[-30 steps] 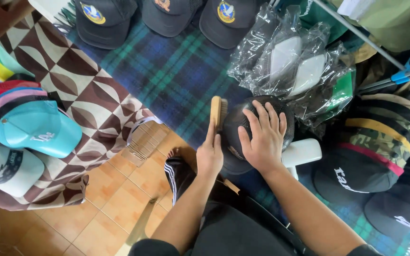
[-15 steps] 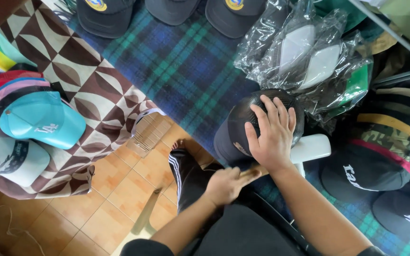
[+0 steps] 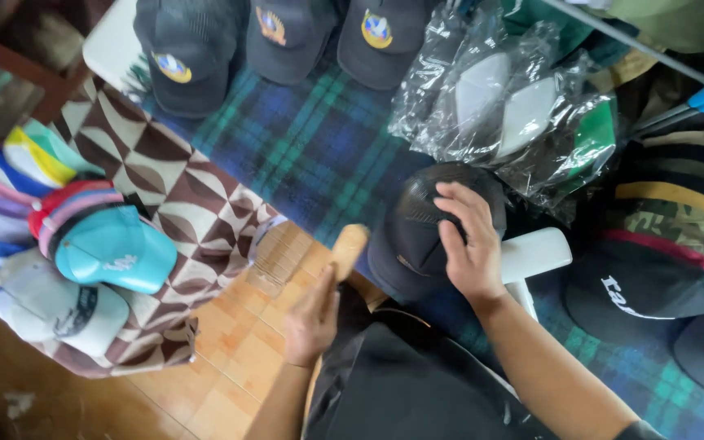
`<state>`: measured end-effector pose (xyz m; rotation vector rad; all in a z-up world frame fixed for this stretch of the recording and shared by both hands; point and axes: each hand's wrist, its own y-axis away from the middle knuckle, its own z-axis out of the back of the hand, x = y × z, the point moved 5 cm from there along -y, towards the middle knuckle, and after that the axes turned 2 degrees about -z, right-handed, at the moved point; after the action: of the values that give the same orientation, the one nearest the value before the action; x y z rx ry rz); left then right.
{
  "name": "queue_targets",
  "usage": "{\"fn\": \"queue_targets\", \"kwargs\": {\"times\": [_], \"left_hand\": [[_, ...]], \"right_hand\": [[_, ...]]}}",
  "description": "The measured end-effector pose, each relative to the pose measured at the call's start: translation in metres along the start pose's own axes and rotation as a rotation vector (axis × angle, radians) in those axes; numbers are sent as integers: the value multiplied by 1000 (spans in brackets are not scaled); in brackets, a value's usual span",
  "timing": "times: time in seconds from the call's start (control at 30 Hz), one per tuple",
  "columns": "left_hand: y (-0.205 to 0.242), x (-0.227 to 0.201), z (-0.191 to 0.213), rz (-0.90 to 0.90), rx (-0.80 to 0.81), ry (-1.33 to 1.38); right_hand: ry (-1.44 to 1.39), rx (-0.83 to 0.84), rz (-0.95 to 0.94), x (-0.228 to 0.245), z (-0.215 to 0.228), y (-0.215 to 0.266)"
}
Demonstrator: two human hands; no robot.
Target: Brushing a black cap with a wooden brush and then using a handheld steamer to refresh the fabric.
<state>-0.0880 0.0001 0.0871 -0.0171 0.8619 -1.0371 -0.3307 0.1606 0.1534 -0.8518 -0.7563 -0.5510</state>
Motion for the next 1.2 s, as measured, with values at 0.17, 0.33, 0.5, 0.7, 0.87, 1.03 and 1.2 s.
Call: {"fn": "queue_targets", "kwargs": {"times": [0.17,0.33,0.5,0.7,0.87,1.03,1.2], "left_hand": [[-37,-77,-21,-77,110,239],[-59,-157,-40,-462,304,477],[-103,-175,-25,-605,513,640],[-136,-99,-46,-526,269,315],[-156,-85,-37,-692,445,416],[-167,-67,-38,-776,531,536],[-173,-50,-32,-850,599,647]], "right_hand": [[-350,16,-504,18,30,57],[-849,115,-663,22,21,105],[-724,-152,-859,-3,42,120],[294,442,-853,10,50,94],[589,503,-783,-16,42,38],[900,641,-1142,-9,65,-40],[913,1230,-680,28,-38,-92]]}}
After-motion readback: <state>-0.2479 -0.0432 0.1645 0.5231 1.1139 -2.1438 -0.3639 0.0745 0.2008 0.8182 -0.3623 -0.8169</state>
